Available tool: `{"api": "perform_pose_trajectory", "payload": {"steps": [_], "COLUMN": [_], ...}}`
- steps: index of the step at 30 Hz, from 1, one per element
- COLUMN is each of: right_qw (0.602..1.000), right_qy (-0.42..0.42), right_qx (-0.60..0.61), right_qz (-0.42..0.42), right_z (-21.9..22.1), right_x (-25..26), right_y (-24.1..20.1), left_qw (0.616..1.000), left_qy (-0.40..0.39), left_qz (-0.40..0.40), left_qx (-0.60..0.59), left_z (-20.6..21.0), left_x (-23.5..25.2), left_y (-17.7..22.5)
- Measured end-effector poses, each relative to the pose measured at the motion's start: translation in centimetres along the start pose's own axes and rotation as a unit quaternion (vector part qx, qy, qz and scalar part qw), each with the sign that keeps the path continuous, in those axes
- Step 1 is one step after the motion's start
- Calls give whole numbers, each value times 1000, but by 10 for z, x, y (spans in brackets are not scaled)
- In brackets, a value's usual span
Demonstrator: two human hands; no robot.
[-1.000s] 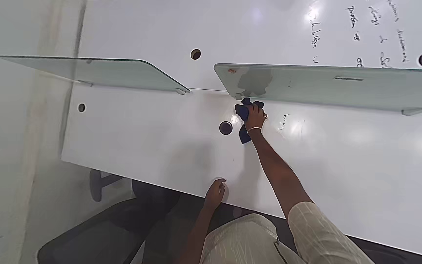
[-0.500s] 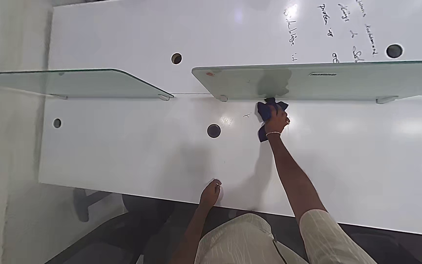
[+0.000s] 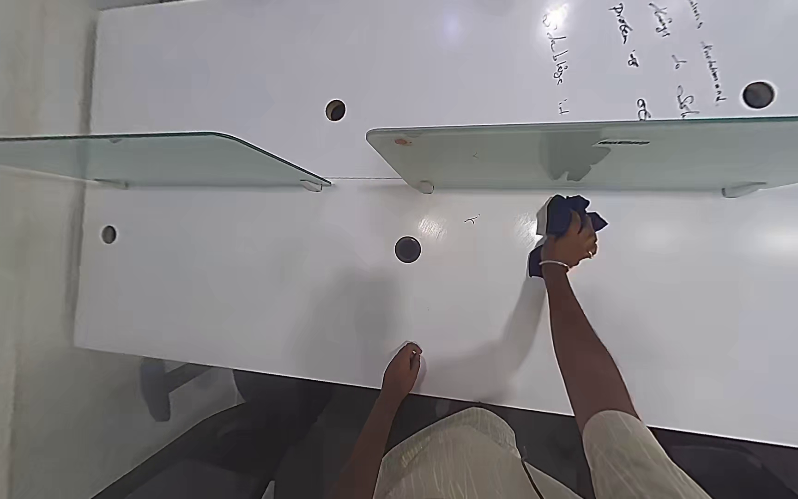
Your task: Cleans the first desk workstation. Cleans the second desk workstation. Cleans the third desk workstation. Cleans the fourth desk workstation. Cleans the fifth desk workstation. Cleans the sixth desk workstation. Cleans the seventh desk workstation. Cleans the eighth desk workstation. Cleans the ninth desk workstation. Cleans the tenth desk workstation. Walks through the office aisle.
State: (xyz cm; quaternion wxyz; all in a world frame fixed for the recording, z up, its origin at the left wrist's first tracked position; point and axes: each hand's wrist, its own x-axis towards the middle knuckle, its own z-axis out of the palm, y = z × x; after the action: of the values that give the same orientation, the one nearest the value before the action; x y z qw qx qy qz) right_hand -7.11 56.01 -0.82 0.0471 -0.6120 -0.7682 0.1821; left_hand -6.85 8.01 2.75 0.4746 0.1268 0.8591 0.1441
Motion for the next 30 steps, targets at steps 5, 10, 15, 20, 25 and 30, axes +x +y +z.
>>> {"api": "perform_pose_trajectory", "payload": {"steps": [5, 10, 15, 20, 25, 30], "right_qw": [972, 887, 967, 999, 942, 718], "right_qy": [-116, -200, -75, 23, -133, -326], "right_qx": [58, 78, 36, 21, 73, 148], "right_qz": [-198, -408, -241, -21, -300, -597], "right_z": [54, 91, 35, 16, 59, 73], "right_x": [-105, -168, -40, 8, -183, -359], "right_y": [-106, -157, -69, -9, -57, -7], "left_qw": [999, 1000, 1000, 996, 987, 982], "left_qy": [21, -3, 8, 49, 121, 128], "left_qz": [16, 9, 0, 1, -35, -113], "left_qx": [-21, -16, -27, -77, -101, -81], "left_z": [12, 2, -4, 8, 20, 4], "left_x": [-8, -10, -16, -28, -38, -62], "left_y": [-3, -1, -9, -29, -57, -61]}}
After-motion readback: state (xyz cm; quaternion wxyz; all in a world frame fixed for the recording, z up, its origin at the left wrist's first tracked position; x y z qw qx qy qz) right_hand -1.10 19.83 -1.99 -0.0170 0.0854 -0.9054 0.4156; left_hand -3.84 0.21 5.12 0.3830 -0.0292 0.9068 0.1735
